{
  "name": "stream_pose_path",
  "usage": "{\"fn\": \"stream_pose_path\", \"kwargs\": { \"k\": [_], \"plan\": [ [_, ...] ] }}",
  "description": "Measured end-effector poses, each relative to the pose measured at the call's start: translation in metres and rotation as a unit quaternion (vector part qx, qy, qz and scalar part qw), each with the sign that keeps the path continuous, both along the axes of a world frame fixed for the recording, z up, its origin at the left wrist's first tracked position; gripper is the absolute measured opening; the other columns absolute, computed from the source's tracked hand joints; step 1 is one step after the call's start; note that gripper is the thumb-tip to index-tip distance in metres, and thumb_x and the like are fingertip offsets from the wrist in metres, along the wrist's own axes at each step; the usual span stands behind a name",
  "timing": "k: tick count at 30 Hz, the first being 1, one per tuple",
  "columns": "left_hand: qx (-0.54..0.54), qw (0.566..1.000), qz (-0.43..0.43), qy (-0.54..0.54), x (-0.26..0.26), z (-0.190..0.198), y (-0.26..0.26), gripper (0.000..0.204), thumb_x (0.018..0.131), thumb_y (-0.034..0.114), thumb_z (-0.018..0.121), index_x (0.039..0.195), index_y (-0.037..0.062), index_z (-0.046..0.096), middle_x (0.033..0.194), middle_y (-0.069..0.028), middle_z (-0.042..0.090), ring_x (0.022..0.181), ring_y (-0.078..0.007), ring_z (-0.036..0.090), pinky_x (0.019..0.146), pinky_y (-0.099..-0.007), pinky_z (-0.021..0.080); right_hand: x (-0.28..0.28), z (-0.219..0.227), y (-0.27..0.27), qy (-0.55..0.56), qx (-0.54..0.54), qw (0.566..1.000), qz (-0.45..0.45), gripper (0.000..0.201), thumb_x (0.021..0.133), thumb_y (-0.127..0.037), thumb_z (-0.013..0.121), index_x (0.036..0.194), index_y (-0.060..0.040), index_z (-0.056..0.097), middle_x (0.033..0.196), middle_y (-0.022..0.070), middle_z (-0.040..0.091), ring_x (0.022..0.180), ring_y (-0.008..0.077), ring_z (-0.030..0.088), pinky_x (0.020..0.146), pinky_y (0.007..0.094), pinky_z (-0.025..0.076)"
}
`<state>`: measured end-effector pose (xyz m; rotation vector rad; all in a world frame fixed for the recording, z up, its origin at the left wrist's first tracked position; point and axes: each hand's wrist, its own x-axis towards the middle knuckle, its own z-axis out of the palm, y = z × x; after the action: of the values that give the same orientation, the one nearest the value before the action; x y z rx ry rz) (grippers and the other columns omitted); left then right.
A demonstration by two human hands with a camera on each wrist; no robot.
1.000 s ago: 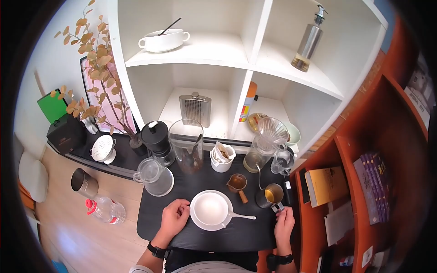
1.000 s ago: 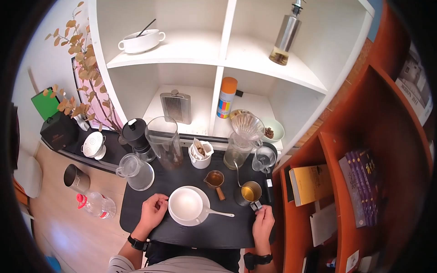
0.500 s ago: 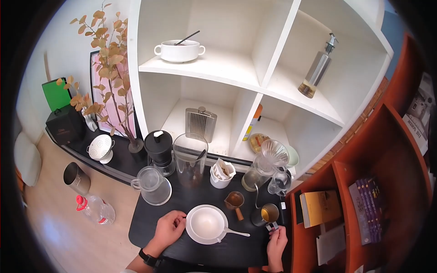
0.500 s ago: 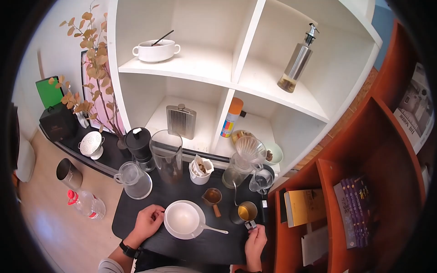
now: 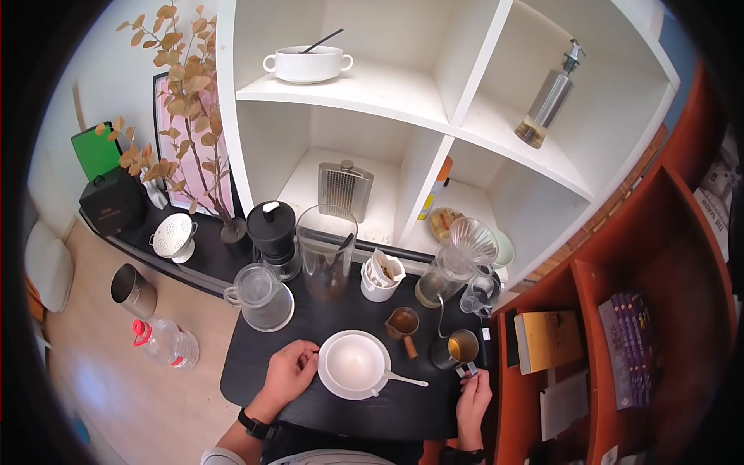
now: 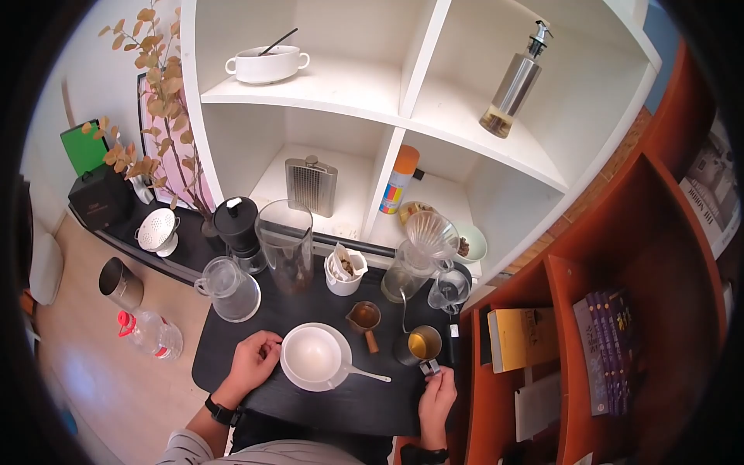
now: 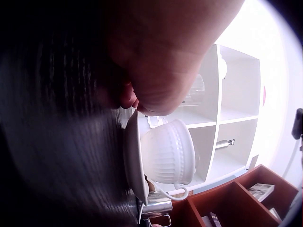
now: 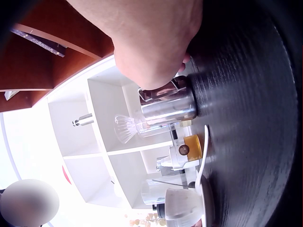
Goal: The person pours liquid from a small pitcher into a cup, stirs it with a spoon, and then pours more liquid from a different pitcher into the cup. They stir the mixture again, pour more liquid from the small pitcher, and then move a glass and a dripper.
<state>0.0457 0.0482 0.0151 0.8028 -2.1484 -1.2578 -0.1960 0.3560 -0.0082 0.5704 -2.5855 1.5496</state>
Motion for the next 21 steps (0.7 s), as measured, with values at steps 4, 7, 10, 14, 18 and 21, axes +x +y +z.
{"fn": "stream_pose_path", "kwargs": {
  "k": [4, 7, 10, 14, 18, 21],
  "plan": [
    [-0.001, 1.0, 0.003, 0.004, 0.0, -0.002, 0.0, 0.014, 0.095, 0.007, 0.074, 0.107, 0.0003, 0.074, 0.083, -0.0084, 0.07, 0.067, -0.0163, 0.067, 0.064, -0.0301, 0.055, -0.001, -0.001, 0.001, 0.014, 0.005, 1.0, 0.008, 0.019, 0.109, -0.01, 0.048, 0.105, 0.0008, 0.063, 0.081, 0.01, 0.066, 0.067, 0.0189, 0.062, 0.064, 0.0351, 0.048],
    [-0.004, 1.0, 0.001, 0.009, 0.0, -0.002, 0.0, 0.014, 0.095, 0.006, 0.073, 0.107, 0.0002, 0.073, 0.083, -0.0086, 0.07, 0.067, -0.0164, 0.067, 0.064, -0.0301, 0.055, 0.0, 0.002, 0.0, 0.003, 0.004, 1.0, 0.007, 0.019, 0.109, -0.01, 0.048, 0.106, 0.0008, 0.063, 0.081, 0.01, 0.066, 0.069, 0.0185, 0.062, 0.065, 0.0347, 0.048],
    [-0.01, 1.0, -0.002, 0.012, 0.0, -0.002, 0.0, 0.014, 0.095, 0.004, 0.072, 0.108, -0.0001, 0.073, 0.083, -0.0061, 0.07, 0.068, -0.0123, 0.065, 0.063, -0.0273, 0.053, 0.001, 0.003, 0.0, -0.008, 0.006, 1.0, 0.004, 0.019, 0.109, -0.01, 0.048, 0.107, 0.0007, 0.064, 0.081, 0.0098, 0.066, 0.07, 0.0185, 0.062, 0.066, 0.0345, 0.048],
    [-0.012, 1.0, 0.001, 0.009, -0.001, -0.001, 0.0, 0.012, 0.095, 0.005, 0.072, 0.106, 0.0007, 0.073, 0.082, -0.0078, 0.069, 0.066, -0.0155, 0.064, 0.062, -0.0298, 0.052, -0.002, -0.003, 0.002, 0.002, -0.003, 1.0, 0.017, 0.019, 0.11, -0.009, 0.048, 0.111, 0.0003, 0.064, 0.083, 0.0092, 0.066, 0.071, 0.0174, 0.062, 0.066, 0.0335, 0.048],
    [-0.012, 1.0, 0.004, 0.007, -0.002, -0.003, 0.0, 0.011, 0.096, 0.005, 0.072, 0.106, 0.0009, 0.073, 0.08, -0.0069, 0.067, 0.065, -0.0137, 0.062, 0.06, -0.029, 0.05, -0.001, -0.002, 0.001, -0.007, 0.0, 1.0, 0.009, 0.018, 0.11, -0.009, 0.048, 0.112, 0.0, 0.064, 0.083, 0.0084, 0.066, 0.072, 0.0167, 0.061, 0.067, 0.0334, 0.048],
    [-0.016, 1.0, 0.007, 0.004, -0.003, -0.003, 0.0, 0.011, 0.096, 0.004, 0.072, 0.106, 0.0008, 0.073, 0.08, -0.0063, 0.067, 0.066, -0.0131, 0.062, 0.06, -0.0285, 0.05, -0.004, -0.007, 0.003, -0.005, -0.004, 1.0, 0.011, 0.019, 0.111, -0.01, 0.048, 0.112, 0.0001, 0.064, 0.083, 0.0076, 0.067, 0.073, 0.0135, 0.06, 0.068, 0.0303, 0.048]
  ]
}}
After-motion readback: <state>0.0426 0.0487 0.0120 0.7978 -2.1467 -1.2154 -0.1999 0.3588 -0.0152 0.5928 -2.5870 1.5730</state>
